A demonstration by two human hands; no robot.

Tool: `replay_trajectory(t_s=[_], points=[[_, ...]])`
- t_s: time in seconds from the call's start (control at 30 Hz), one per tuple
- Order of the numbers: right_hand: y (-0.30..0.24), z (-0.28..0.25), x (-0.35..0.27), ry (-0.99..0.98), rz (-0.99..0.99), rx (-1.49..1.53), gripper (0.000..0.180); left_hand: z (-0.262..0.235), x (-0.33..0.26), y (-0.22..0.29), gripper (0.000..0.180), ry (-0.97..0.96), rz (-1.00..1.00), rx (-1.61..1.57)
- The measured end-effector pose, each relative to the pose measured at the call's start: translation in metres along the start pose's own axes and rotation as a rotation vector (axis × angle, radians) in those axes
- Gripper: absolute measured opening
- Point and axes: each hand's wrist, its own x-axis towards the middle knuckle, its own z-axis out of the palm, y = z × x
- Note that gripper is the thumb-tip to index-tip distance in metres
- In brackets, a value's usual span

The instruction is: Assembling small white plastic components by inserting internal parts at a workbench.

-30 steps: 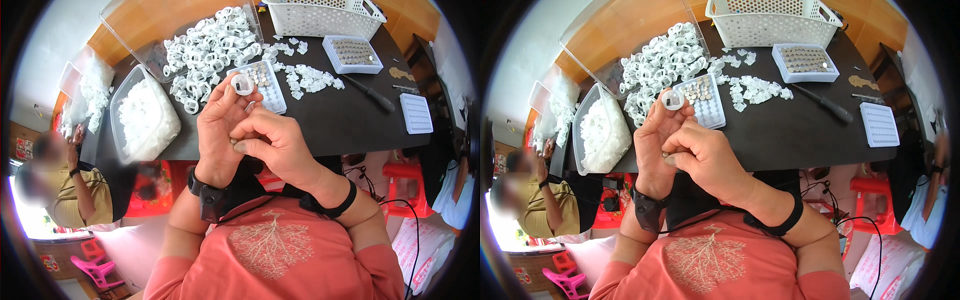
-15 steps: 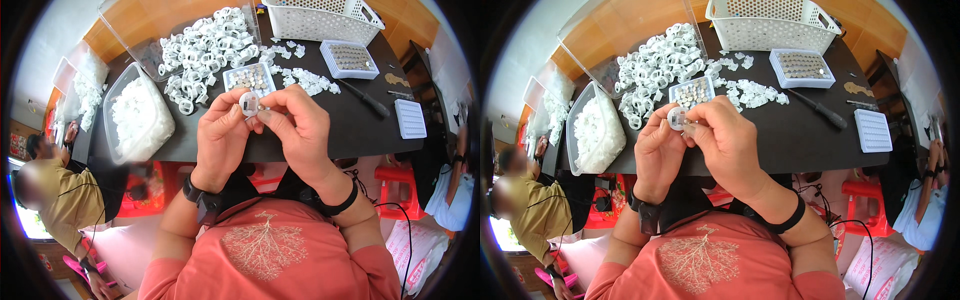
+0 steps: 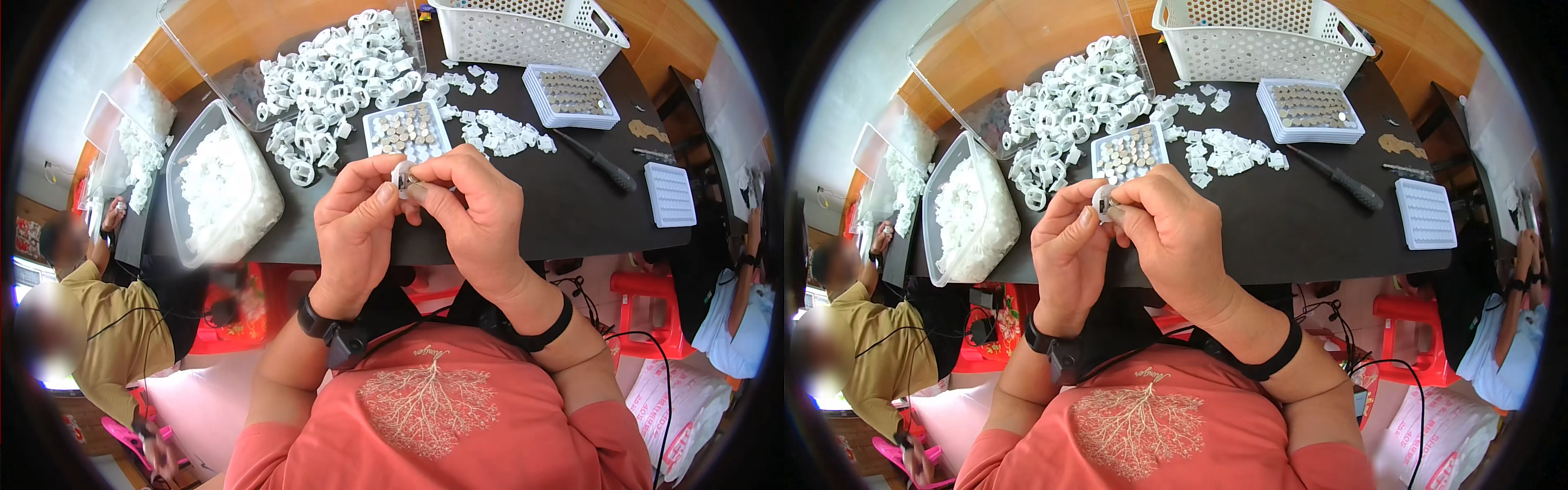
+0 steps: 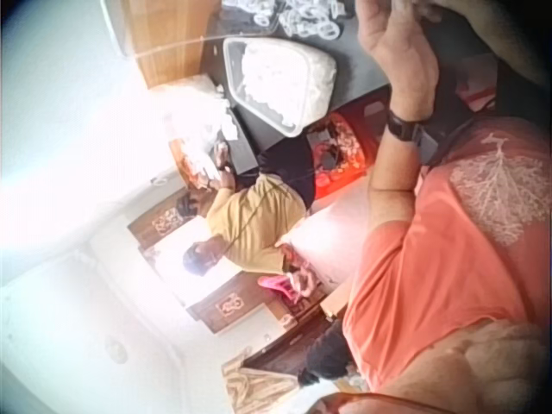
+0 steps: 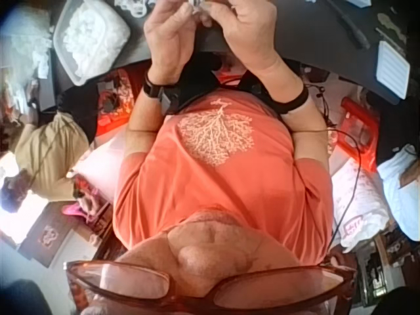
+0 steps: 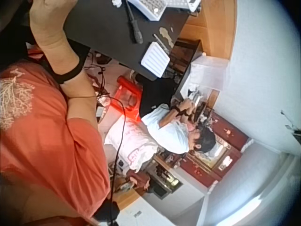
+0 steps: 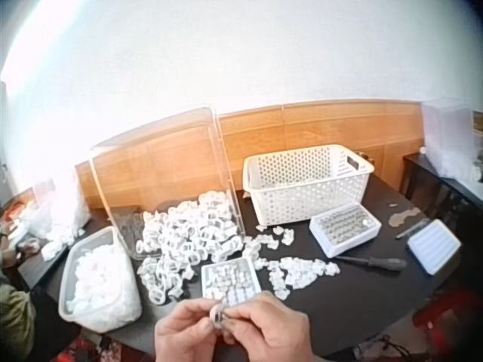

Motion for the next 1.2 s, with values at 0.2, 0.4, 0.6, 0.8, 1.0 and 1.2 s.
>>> replay_trajectory(t_s=[0.2,0.4,0.6,0.8,1.0,1.2], points=[[0.002,0.001,-0.002,0.025,-0.103,-0.117,0.014,0.003,-0.003,-0.001,0.033,0.061,-0.022,0.01],[0.005,0.001,-0.004,0.042,-0.152,-0.112,0.014,0.005,-0.004,-0.002,0.032,0.059,-0.02,0.025],[0.007,0.001,-0.005,0.049,-0.122,-0.131,0.009,0.009,-0.003,0.001,0.026,0.07,-0.055,0.01],[0.012,0.0,-0.004,0.096,-0.404,-0.522,0.013,0.005,-0.003,0.004,0.024,0.072,-0.141,-0.011],[0.015,0.0,-0.008,0.074,-0.442,-0.521,0.019,0.008,-0.005,0.009,0.024,0.092,-0.143,0.007],[0.013,0.004,-0.008,0.11,-0.488,-0.575,0.021,0.011,-0.005,0.012,0.023,0.109,-0.176,0.04]])
